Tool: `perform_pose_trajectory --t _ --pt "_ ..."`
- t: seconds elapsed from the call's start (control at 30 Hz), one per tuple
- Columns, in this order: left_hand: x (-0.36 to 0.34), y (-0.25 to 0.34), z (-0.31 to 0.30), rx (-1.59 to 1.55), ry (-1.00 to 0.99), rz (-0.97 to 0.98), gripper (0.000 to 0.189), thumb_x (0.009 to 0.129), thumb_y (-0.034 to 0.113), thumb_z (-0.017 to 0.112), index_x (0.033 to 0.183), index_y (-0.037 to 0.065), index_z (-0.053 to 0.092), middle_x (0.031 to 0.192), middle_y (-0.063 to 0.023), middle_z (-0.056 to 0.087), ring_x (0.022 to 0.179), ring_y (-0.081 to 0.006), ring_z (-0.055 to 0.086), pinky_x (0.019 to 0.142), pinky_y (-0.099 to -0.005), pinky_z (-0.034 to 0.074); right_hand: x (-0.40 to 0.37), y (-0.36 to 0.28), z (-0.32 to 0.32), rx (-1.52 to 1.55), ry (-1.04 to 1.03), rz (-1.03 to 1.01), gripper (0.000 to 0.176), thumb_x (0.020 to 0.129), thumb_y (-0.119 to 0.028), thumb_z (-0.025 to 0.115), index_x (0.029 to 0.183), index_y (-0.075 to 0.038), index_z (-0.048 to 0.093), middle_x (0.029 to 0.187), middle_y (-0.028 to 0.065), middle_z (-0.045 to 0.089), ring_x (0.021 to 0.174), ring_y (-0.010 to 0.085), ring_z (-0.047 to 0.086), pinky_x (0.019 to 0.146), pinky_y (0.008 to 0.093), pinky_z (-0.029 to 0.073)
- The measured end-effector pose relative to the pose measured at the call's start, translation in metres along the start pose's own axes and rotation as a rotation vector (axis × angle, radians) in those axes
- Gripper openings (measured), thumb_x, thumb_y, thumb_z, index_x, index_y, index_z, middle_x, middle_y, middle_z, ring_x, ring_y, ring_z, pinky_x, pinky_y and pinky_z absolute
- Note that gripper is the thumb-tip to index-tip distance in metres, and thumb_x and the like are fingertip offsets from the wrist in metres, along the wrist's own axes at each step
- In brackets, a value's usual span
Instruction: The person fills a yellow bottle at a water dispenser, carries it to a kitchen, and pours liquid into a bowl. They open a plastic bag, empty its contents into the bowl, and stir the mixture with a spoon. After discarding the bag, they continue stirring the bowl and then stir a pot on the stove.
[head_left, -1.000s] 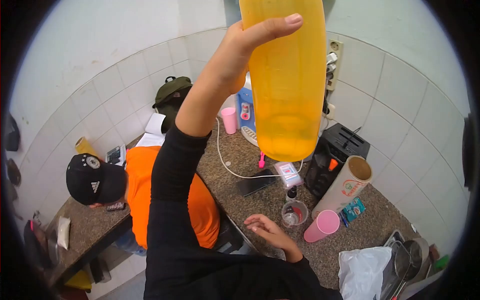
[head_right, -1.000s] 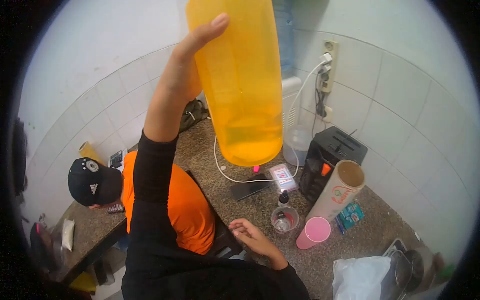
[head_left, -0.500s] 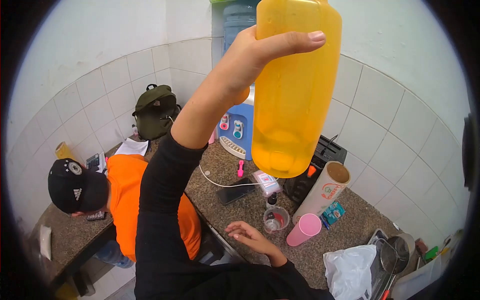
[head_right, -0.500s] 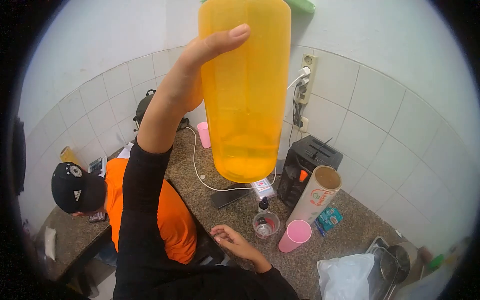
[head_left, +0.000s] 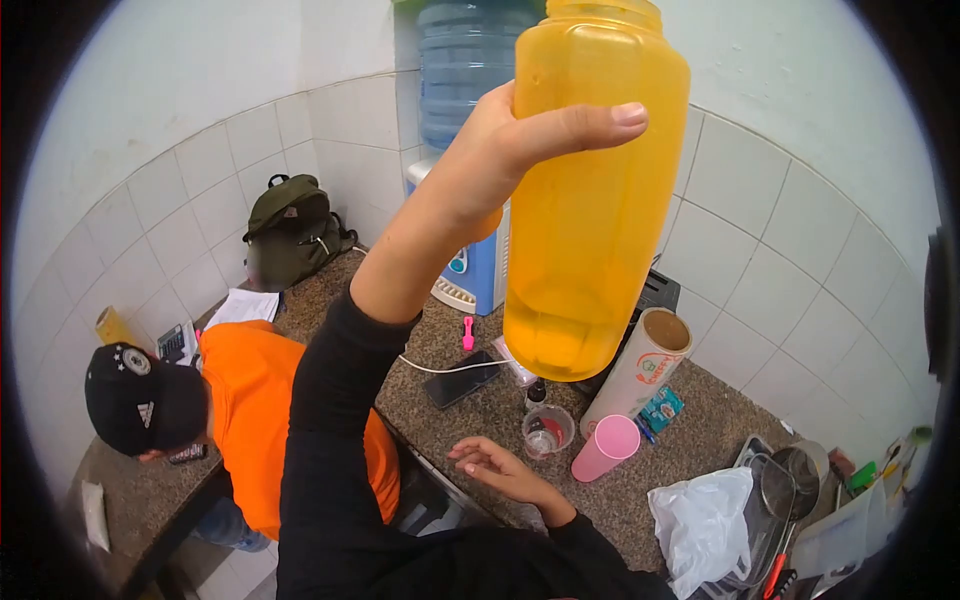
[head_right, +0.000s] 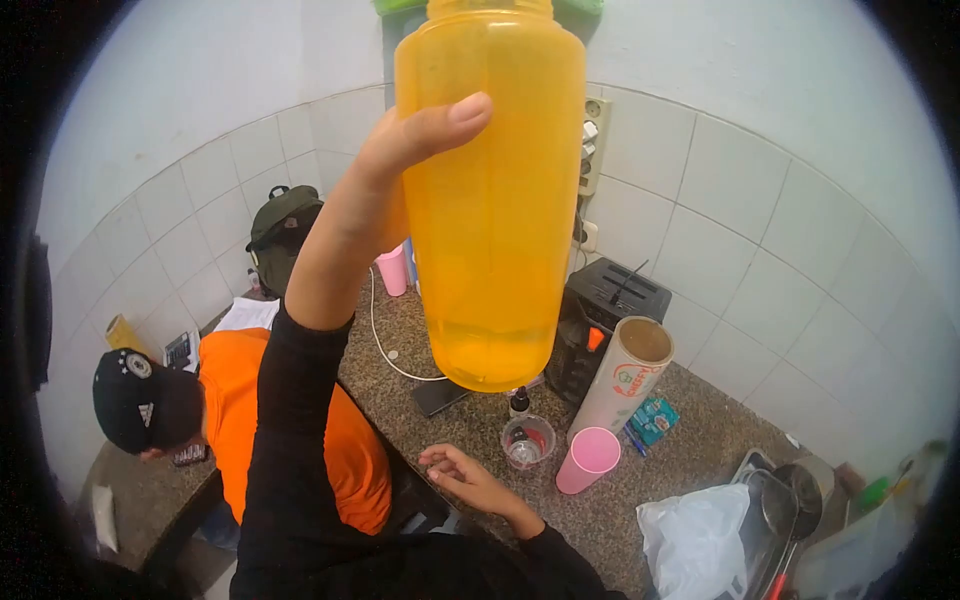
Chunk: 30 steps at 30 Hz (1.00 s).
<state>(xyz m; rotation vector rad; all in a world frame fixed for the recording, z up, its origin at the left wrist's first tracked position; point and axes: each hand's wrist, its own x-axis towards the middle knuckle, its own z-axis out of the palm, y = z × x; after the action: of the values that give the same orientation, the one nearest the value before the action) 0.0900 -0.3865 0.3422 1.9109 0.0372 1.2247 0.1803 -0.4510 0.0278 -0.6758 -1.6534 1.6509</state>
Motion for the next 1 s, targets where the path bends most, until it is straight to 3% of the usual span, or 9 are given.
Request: perform_pose_trajectory --t 0.03,0.1,0.13,0.2,0.3,0.5,0.73,0.9,1.0 --pt "-0.002 0.000 0.002 -0.038 0.015 -0.015 0.049 0.065 0.036 0.064 0.099 0.003 0.051 0.088 -0.0067 0.055 0.081 -0.0153 0.055 0.072 -0.0260 0.042 0.000 -0.005 0.001 0.006 0.013 -0.008 0.034 0.084 -0.019 0.047 0.113 -0.006 0.038 0.113 0.0076 0.043 0.100 0.0152 0.045 0.084 0.0271 0.035" --pt "-0.005 -0.002 0.006 -0.069 0.000 -0.003 0.049 0.065 0.034 0.064 0.099 0.003 0.050 0.088 -0.0064 0.055 0.081 -0.0148 0.054 0.072 -0.0258 0.042 -0.001 -0.024 0.002 0.293 0.122 -0.251 0.043 0.085 -0.026 0.042 0.121 -0.006 0.029 0.120 0.0114 0.037 0.105 0.0211 0.043 0.087 0.0306 0.034" --pt "-0.006 -0.003 0.008 -0.097 0.002 0.013 0.048 0.065 0.032 0.065 0.099 0.002 0.050 0.088 -0.0061 0.054 0.080 -0.0143 0.054 0.072 -0.0256 0.042 -0.003 -0.039 0.003 0.512 0.149 -0.234 0.056 0.083 -0.039 0.038 0.126 -0.007 0.021 0.127 0.0143 0.029 0.114 0.0259 0.035 0.092 0.0340 0.028" --pt "-0.009 -0.004 0.013 -0.149 -0.022 -0.010 0.047 0.065 0.031 0.065 0.099 0.002 0.050 0.088 -0.0059 0.054 0.080 -0.0140 0.053 0.072 -0.0254 0.041 -0.015 -0.080 0.010 0.927 0.227 -0.472 0.064 0.080 -0.048 0.035 0.127 -0.007 0.020 0.128 0.0150 0.027 0.118 0.0258 0.029 0.095 0.0355 0.025" --pt "-0.012 -0.012 0.023 -0.220 -0.049 -0.033 0.046 0.064 0.028 0.065 0.099 0.001 0.050 0.088 -0.0058 0.054 0.080 -0.0135 0.053 0.072 -0.0250 0.041 -0.032 -0.121 0.007 1.196 0.459 -0.659 0.068 0.078 -0.053 0.030 0.127 -0.007 0.020 0.130 0.0150 0.024 0.121 0.0250 0.024 0.098 0.0368 0.021" --pt "-0.009 -0.032 0.054 -0.380 -0.147 -0.034 0.048 0.062 0.027 0.067 0.099 0.000 0.049 0.087 -0.0063 0.054 0.080 -0.0138 0.053 0.072 -0.0251 0.041 -0.042 -0.151 0.009 1.227 0.531 -0.771 0.058 0.081 -0.049 0.029 0.125 -0.011 0.029 0.129 0.0104 0.029 0.118 0.0281 0.029 0.097 0.0444 0.019" --pt "0.002 -0.031 0.101 -0.534 -0.315 -0.013 0.047 0.062 0.025 0.068 0.098 0.000 0.050 0.086 -0.0073 0.055 0.078 -0.0149 0.054 0.070 -0.0255 0.043 -0.072 -0.157 0.016 1.099 0.764 -0.942 0.053 0.081 -0.046 0.030 0.122 -0.014 0.035 0.126 0.0064 0.035 0.116 0.0261 0.032 0.096 0.0447 0.020" --pt "0.004 -0.025 0.137 -0.691 -0.477 0.027 0.045 0.063 0.023 0.067 0.097 0.000 0.050 0.086 -0.0074 0.056 0.079 -0.0147 0.054 0.070 -0.0258 0.043 -0.102 -0.164 0.034 1.099 0.850 -1.120 0.049 0.081 -0.043 0.031 0.121 -0.014 0.036 0.125 0.0059 0.037 0.114 0.0256 0.034 0.096 0.0450 0.021" --pt "0.002 -0.021 0.158 -0.787 -0.576 0.040 0.044 0.063 0.022 0.067 0.097 0.000 0.050 0.087 -0.0073 0.056 0.079 -0.0147 0.054 0.071 -0.0260 0.043 -0.120 -0.161 0.046 0.947 0.882 -1.217 0.048 0.082 -0.041 0.031 0.121 -0.014 0.036 0.125 0.0059 0.038 0.114 0.0255 0.034 0.095 0.0454 0.022"
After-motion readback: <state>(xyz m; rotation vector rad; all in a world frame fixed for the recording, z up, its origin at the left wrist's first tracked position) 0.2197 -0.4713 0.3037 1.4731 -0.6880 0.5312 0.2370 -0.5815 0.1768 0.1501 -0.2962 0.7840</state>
